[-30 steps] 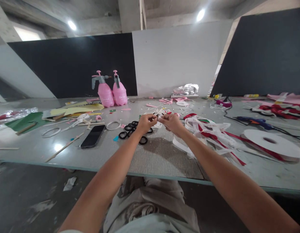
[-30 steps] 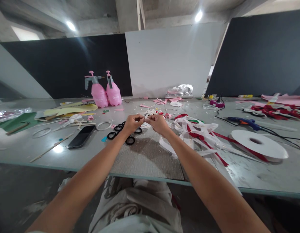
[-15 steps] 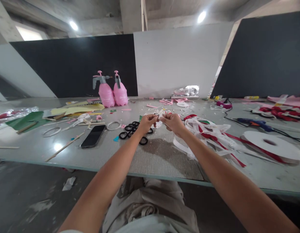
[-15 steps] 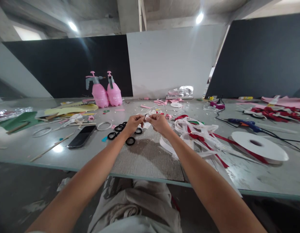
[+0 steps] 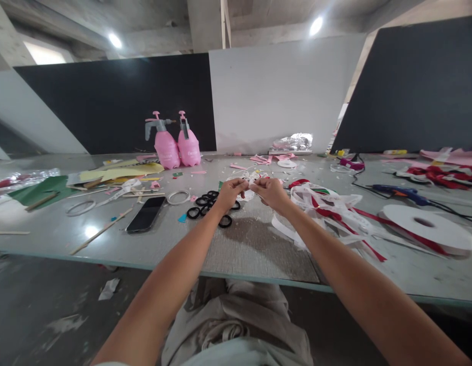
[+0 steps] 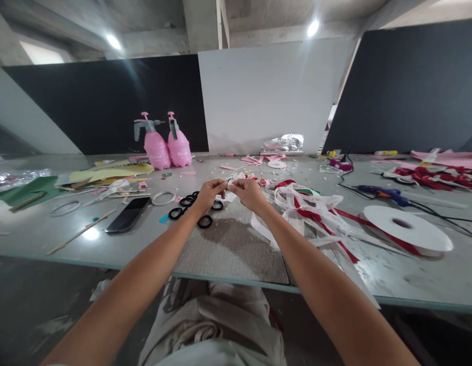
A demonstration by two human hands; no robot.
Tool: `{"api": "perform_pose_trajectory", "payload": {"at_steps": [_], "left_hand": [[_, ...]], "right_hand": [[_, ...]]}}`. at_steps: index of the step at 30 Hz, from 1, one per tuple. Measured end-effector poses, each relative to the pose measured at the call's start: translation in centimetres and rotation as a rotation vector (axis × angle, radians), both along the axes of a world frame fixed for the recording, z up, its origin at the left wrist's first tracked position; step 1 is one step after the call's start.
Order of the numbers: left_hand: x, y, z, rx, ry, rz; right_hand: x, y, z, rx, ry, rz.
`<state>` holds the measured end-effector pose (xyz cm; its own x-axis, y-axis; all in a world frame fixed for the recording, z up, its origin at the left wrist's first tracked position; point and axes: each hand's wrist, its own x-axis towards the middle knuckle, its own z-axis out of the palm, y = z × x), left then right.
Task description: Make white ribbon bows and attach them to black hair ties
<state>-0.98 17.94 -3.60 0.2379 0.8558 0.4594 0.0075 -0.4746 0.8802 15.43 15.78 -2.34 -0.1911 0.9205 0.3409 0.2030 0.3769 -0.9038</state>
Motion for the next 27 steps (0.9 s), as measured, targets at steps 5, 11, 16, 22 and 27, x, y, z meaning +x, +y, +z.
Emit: {"api": "perform_pose_trajectory", "payload": {"at_steps": [5, 11, 16, 22, 27], "left_hand": [[0.4, 0.9, -0.7, -0.005, -0.024, 0.101], [-1.7, 2.2, -0.4, -0.109, -0.225, 0.285], [-1.0, 1.6, 0.0, -0.039, -0.212, 0.192], [-0.8, 1.0, 0.2, 0.005, -0.164, 0.115], [-1.4, 0.4, 1.2, 0.086, -0.024, 0.108]], "right_hand": [[-0.3, -0.6, 0.8, 0.222, -0.221, -0.121], [-1.9, -1.9, 0.9, 0.304, -0.284, -0.022], [-1.4, -1.3, 0.6, 0.294, -0.232, -0.049], [0.1, 0.5, 0.0, 0.236, -0.043, -0.119], [0.4, 0.9, -0.3, 0.093, 0.104, -0.107]]}}
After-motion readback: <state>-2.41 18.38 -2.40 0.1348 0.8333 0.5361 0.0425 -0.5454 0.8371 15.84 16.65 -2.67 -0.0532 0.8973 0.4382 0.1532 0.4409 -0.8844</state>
